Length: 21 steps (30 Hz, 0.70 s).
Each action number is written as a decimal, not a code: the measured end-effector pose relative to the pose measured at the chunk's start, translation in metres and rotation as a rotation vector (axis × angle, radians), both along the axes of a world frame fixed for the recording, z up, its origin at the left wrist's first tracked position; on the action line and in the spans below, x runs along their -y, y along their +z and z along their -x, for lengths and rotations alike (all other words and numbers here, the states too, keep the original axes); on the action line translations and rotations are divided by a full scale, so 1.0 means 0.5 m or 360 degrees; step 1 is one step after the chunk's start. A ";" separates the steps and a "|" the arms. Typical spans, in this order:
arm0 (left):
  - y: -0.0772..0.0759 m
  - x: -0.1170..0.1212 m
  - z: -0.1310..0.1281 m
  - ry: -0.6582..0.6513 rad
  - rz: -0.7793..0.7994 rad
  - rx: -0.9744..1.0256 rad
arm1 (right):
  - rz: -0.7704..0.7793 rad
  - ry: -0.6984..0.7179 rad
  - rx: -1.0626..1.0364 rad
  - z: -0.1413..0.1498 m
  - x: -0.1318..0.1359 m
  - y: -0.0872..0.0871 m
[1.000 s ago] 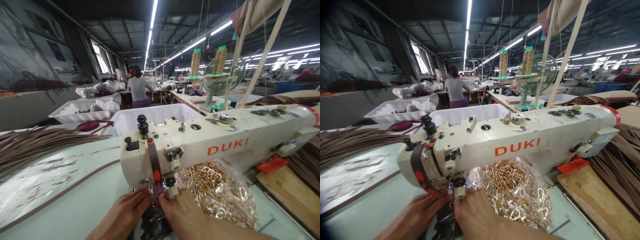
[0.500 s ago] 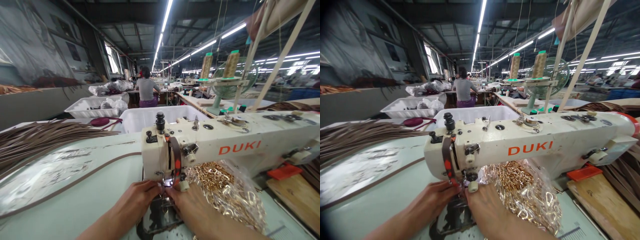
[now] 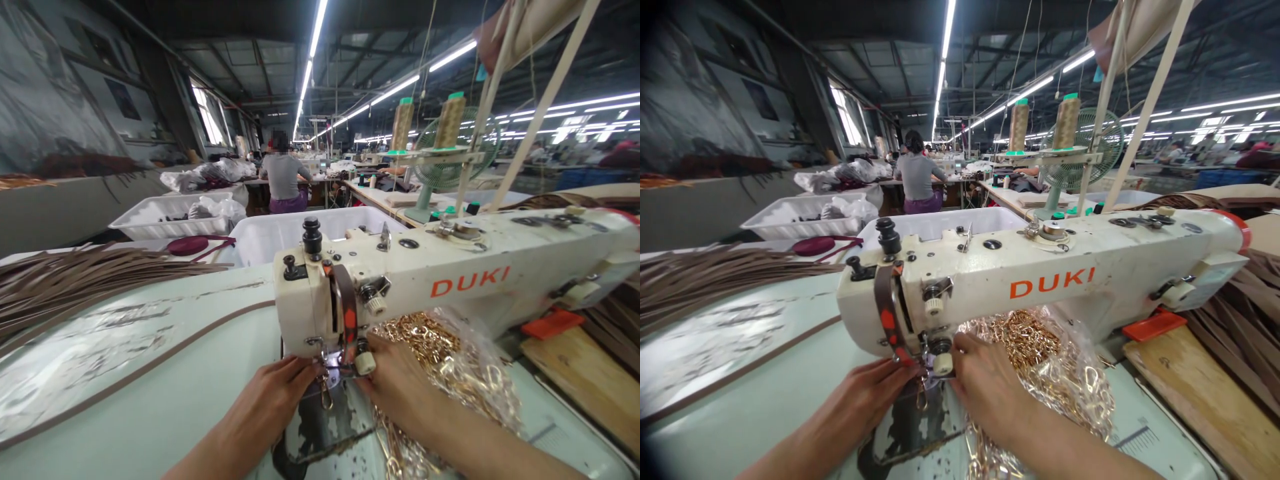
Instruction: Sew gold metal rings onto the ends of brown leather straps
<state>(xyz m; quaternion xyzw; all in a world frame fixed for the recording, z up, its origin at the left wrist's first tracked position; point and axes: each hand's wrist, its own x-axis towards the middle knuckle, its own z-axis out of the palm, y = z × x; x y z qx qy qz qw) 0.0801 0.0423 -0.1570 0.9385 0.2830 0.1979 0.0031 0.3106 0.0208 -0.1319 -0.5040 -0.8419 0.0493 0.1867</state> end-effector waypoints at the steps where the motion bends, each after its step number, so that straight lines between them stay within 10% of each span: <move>1: 0.002 0.000 -0.001 -0.0004 0.0013 -0.0008 | 0.0013 -0.0011 -0.0017 0.001 -0.001 -0.001; 21: 0.008 0.000 0.000 -0.0010 0.0111 0.0027 | 0.0139 -0.0113 -0.0050 0.016 -0.019 -0.003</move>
